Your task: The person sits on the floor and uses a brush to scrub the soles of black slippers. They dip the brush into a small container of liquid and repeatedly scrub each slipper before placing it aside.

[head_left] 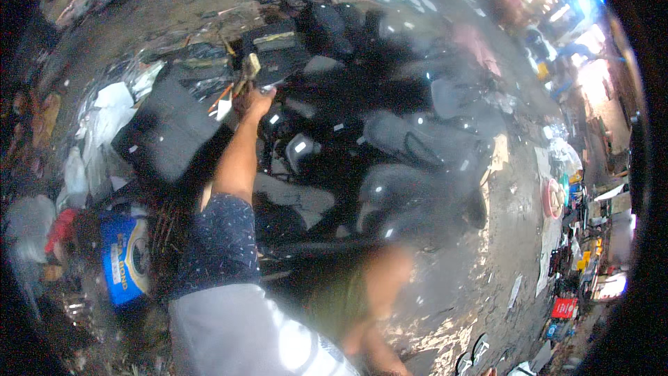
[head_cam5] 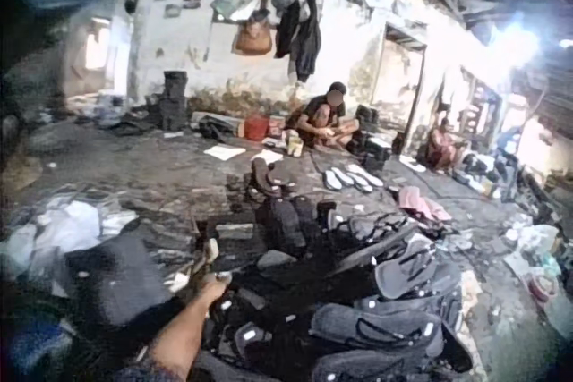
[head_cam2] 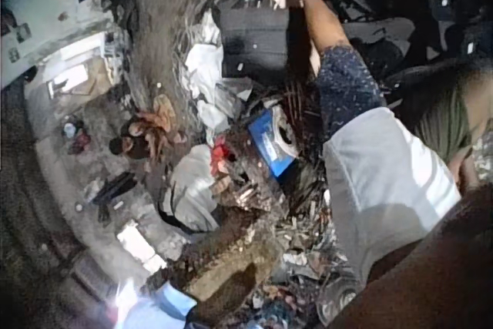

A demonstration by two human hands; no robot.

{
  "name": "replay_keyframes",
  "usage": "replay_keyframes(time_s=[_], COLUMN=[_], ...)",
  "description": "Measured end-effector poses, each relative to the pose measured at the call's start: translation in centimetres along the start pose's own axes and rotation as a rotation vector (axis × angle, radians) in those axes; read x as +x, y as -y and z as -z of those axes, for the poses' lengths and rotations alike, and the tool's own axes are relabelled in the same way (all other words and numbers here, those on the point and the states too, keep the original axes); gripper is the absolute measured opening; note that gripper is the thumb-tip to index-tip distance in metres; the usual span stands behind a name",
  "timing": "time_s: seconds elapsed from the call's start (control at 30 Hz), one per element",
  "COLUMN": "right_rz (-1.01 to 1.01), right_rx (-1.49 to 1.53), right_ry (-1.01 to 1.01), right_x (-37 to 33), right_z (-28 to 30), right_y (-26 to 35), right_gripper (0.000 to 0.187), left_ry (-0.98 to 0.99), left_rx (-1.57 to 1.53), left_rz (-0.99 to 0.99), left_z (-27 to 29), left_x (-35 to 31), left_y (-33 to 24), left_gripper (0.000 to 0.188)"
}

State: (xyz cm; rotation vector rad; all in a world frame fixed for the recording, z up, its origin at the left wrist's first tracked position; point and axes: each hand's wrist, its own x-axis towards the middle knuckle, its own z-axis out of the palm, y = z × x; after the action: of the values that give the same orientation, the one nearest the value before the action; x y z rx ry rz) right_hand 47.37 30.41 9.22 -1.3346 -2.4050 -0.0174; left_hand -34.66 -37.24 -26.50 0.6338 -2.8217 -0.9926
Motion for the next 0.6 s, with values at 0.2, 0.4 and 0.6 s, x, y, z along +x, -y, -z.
replay_keyframes(time_s=[0.2,0.4,0.6], right_rz=[-0.114,-0.193,-0.318], right_rx=[-0.124,-0.254,-0.176], right_ry=[0.040,0.034,0.059], right_x=[-0.3,-5.3,-10.5], right_z=[-2.9,3.2,1.6], right_y=[1.2,-1.7,-13.1], right_gripper=[0.050,0.054,0.056], left_ry=[-0.311,-0.173,-0.306], left_rx=[-0.053,-0.248,-0.173], left_rz=[-0.367,0.117,0.192], left_z=[1.3,0.7,1.5], left_x=[10.5,7.1,7.2], left_y=[-2.6,-5.5,-1.9], left_gripper=[0.077,0.094,0.079])
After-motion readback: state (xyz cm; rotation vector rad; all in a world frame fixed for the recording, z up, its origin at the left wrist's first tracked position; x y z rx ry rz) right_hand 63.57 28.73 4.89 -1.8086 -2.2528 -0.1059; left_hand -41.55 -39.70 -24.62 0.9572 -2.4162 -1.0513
